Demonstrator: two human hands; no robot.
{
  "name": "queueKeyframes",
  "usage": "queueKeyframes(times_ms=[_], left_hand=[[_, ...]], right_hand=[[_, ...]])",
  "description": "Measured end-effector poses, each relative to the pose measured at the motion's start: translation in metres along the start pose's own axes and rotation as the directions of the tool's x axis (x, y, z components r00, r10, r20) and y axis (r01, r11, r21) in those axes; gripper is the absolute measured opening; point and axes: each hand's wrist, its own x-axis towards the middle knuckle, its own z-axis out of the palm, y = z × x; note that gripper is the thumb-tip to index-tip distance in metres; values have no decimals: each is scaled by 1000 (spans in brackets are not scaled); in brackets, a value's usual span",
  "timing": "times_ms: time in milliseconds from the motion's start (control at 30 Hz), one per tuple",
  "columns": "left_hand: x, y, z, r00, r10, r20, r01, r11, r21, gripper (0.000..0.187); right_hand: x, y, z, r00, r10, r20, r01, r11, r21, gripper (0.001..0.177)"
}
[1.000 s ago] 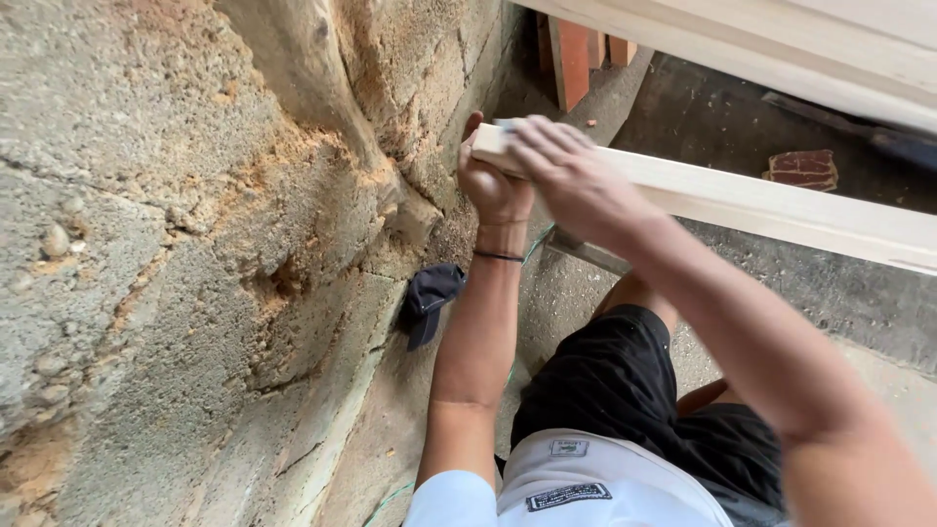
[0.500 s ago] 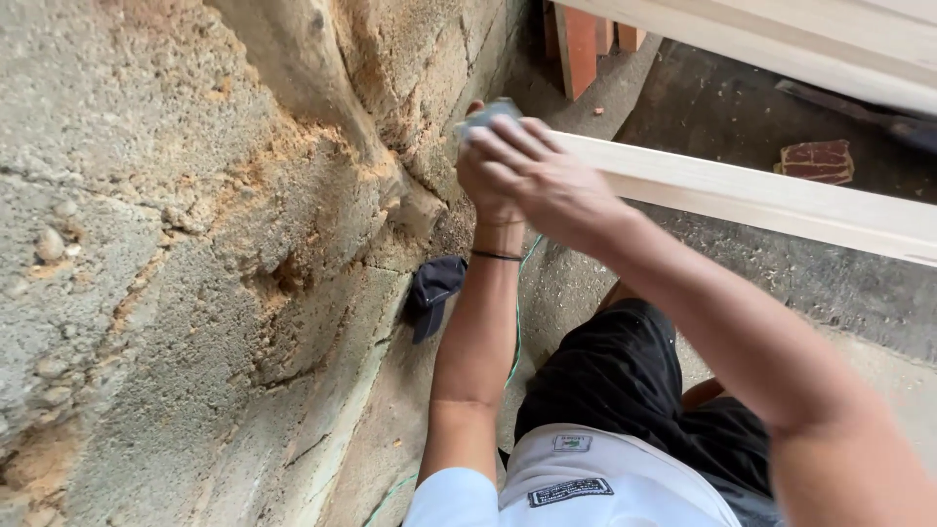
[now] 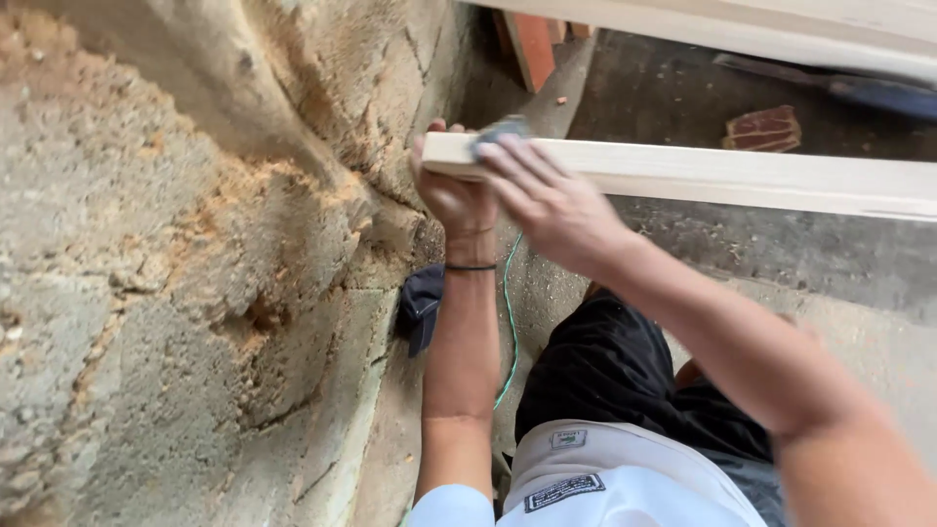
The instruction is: Sand a wooden plank and use a chisel to refine a joint slot
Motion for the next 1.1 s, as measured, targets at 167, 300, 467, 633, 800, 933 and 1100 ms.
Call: queueKeyframes(times_ms=[167,300,467,633,800,933,1100], left_hand=[[-17,-3,56,969,-15,-246,51,989,140,31],[1,-3,55,853,129,-507,57,940,336,41],[-1,0,59,834,213,-509,13,914,405,36],[-17,23,55,845,239,-478,-8,900,436,43],[-26,55,63,864,213,-456,80,836,543,38],[-22,68,44,834,263,-486,59,832,552,41],[-19,72,34,834,235,-500,81,844,531,43]], right_hand=[[18,-9,26,995,62,-81,-57,996,74,49],[-55,22,-32,988,147,-38,-138,974,181,51],[-177,57,-112,848,526,62,-516,847,-126,44],[-140,34,-83,888,459,-41,-459,875,-153,38],[-38,-22,-26,958,258,-126,-246,963,109,34],[-62,-14,-31,961,259,-97,-233,947,219,32],[-176,47,-112,868,492,-64,-490,871,43,30]])
